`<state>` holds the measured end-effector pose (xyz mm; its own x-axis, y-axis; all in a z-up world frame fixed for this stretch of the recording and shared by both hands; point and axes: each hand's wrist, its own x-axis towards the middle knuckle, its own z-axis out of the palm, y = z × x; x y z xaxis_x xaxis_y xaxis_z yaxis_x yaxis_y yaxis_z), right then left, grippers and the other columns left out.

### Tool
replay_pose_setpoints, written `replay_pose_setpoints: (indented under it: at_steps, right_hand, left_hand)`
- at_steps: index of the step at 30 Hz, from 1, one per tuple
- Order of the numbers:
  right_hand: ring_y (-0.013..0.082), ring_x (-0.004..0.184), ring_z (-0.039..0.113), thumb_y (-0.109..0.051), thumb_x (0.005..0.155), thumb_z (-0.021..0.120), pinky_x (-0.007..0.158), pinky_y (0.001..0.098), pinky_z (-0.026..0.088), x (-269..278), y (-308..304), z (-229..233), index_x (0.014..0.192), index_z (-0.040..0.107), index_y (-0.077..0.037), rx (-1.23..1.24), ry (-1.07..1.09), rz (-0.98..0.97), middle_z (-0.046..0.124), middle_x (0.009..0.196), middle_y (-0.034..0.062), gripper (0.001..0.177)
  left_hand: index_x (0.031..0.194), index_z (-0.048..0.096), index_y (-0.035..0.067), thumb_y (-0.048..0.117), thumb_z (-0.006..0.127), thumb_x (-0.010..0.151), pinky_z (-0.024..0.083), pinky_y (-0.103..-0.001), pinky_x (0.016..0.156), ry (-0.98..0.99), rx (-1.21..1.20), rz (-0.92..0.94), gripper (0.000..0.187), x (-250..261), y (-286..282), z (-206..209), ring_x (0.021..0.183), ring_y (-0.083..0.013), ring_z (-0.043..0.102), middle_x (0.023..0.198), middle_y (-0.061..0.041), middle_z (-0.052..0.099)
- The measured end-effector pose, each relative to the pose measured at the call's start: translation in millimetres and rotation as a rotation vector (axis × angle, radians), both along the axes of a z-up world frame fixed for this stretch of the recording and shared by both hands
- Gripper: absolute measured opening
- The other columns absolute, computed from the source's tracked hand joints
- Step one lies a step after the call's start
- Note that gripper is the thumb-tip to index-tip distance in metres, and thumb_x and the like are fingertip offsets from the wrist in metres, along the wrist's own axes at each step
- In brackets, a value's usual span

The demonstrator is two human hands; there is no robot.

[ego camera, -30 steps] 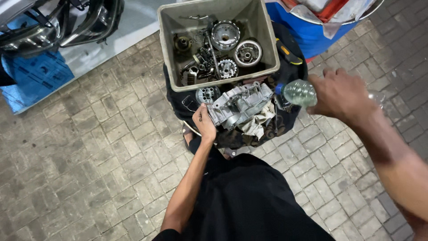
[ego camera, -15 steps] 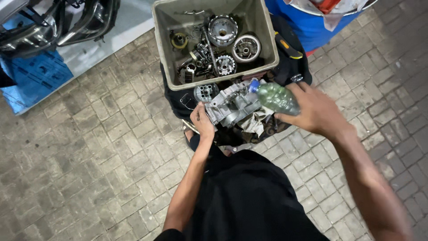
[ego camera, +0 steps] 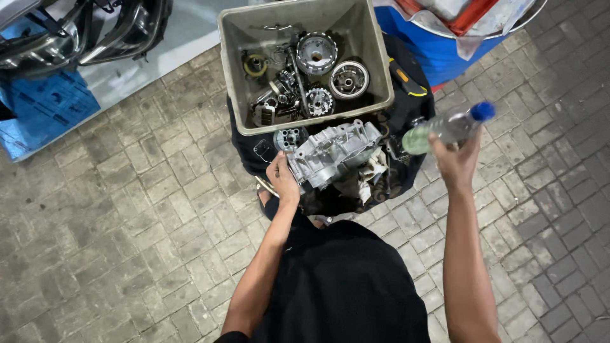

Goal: The person pours liquid from a bottle onto a metal engine casing and then wipes the interior and exterior surfaces with a cloth.

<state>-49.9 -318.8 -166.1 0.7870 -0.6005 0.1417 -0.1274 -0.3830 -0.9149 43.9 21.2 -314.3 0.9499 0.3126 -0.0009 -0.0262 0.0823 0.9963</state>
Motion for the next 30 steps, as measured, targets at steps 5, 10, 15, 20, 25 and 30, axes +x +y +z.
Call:
replay_pose_setpoints:
  at_steps: [5,10,15,20,25,30]
  right_hand:
    - [0.0477,0.134,0.052,0.000,0.095,0.084,0.105,0.0677,0.046,32.1,-14.0,16.5,0.154,0.034,-0.011,-0.024,-0.039,0.000,0.047,0.148,0.0197,0.079]
    - [0.0498,0.134,0.050,0.001,0.097,0.083,0.108,0.0637,0.047,48.1,-21.5,16.0,0.155,0.033,-0.005,-0.028,-0.100,0.012,0.046,0.146,0.0270,0.077]
    - [0.0460,0.135,0.055,-0.006,0.108,0.088,0.110,0.0594,0.053,73.1,-50.2,-17.2,0.157,0.029,-0.012,0.047,-0.200,0.013,0.044,0.149,0.0236,0.077]
    - [0.0444,0.146,0.045,-0.021,0.100,0.092,0.123,0.0546,0.043,99.3,-20.7,-12.5,0.160,0.013,-0.005,-0.038,0.031,-0.001,0.036,0.159,0.0301,0.101]
    - [0.0460,0.142,0.045,-0.011,0.093,0.089,0.120,0.0546,0.041,120.2,-35.1,-69.4,0.156,0.024,-0.005,-0.046,0.148,0.156,0.045,0.153,0.0278,0.090]
    - [0.0521,0.135,0.049,0.002,0.091,0.087,0.117,0.0611,0.041,111.3,-19.4,-54.2,0.149,0.026,-0.001,-0.051,0.074,0.186,0.046,0.143,0.0331,0.084]
  left_hand:
    - [0.066,0.058,0.012,0.018,0.057,0.101,0.046,-0.030,0.073,-0.006,0.002,-0.001,0.036,-4.1,-6.5,52.7,0.069,-0.0124,0.047,0.065,0.004,0.051]
    - [0.065,0.060,0.011,0.021,0.056,0.102,0.046,-0.031,0.074,0.047,0.016,0.001,0.038,-7.3,-6.6,69.9,0.068,-0.0138,0.046,0.064,0.003,0.052]
    - [0.066,0.060,0.010,0.021,0.055,0.102,0.046,-0.032,0.076,0.069,0.062,-0.015,0.038,-11.4,-6.6,95.6,0.070,-0.0146,0.047,0.065,0.002,0.052]
    - [0.067,0.063,0.012,0.023,0.055,0.102,0.046,-0.030,0.076,0.074,0.058,-0.023,0.038,-7.0,-2.4,53.9,0.072,-0.0128,0.048,0.067,0.003,0.054]
    - [0.067,0.065,0.010,0.021,0.057,0.101,0.047,-0.033,0.079,0.050,0.029,0.017,0.036,-2.3,-5.5,19.9,0.074,-0.0147,0.050,0.068,0.003,0.054]
    - [0.067,0.064,0.012,0.016,0.058,0.099,0.047,-0.033,0.078,0.038,0.010,0.045,0.033,-4.1,-13.7,12.6,0.075,-0.0124,0.052,0.068,0.003,0.056]
